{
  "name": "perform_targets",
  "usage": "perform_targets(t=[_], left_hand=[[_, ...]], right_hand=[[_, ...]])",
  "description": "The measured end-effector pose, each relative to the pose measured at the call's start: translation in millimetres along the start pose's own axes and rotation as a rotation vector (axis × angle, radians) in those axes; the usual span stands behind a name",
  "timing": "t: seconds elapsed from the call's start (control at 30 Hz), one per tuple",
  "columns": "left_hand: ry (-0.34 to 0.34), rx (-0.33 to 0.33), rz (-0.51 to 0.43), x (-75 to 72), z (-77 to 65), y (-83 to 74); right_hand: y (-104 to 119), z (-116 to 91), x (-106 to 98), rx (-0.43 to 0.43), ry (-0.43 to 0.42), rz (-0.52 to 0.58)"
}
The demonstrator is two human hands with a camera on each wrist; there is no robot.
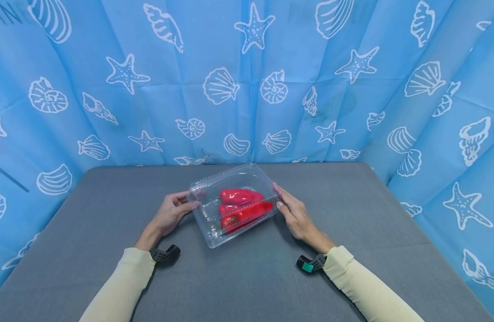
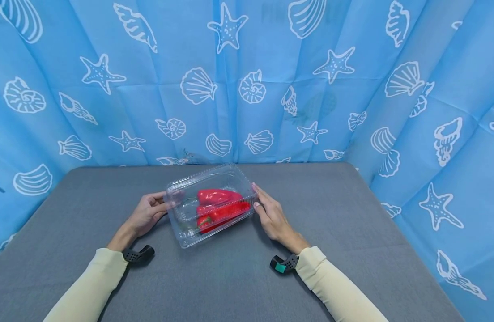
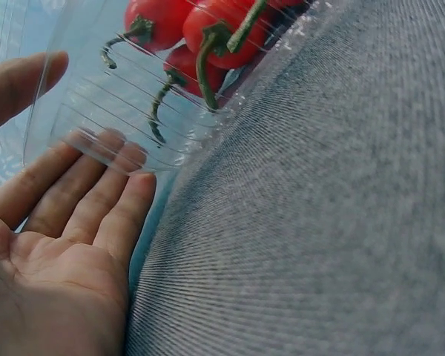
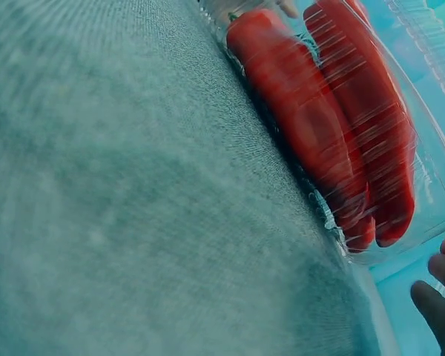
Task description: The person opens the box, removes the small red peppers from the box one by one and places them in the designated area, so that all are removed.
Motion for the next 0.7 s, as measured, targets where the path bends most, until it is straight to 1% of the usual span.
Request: perform_targets(t=[0.1, 0.2, 0.27, 0.33, 0.43, 0.53, 0.7], left_hand=[[0.015, -0.006, -0.018, -0.9, 0.2, 0.4], [0.045, -0.012, -0.045, -0.4, 0.4, 0.2], [0.062, -0.015, -0.046, 0.3, 0.4, -0.4], [0.09, -0.011, -0.045, 1.4, 0.3, -0.8], [0.129, -0.014, -0.037, 3.4, 0.0, -0.2], [0.176, -0.034, -0.031, 6.7, -0.9, 1.1], [0.258, -0.054, 0.023, 12.6, -2.2, 2.0]], right_hand=[[3.7, 2.3, -3.0, -0.053, -0.052, -0.048], [8.9, 7.4, -8.9, -0.14, -0.145, -0.081], [13.5, 11.6, -13.9, -0.196, -0.207, -0.098], [18.3, 15.7, -19.8, -0.222, -0.249, -0.106], [25.8, 21.4, -28.9, -0.209, -0.292, -0.088], [32.8, 26.2, -37.0, -0.177, -0.322, -0.028], [42.0, 34.3, -44.9, -0.141, -0.323, 0.049]])
Point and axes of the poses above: each hand's wrist, its own z-axis towards the middle knuckle, its own x-axis out of the palm, y = z × x, the point moved 5 cm from there along z, towards the middle knuckle, and after that the axes turned 15 degrees about -x, right-handed, at the moved point
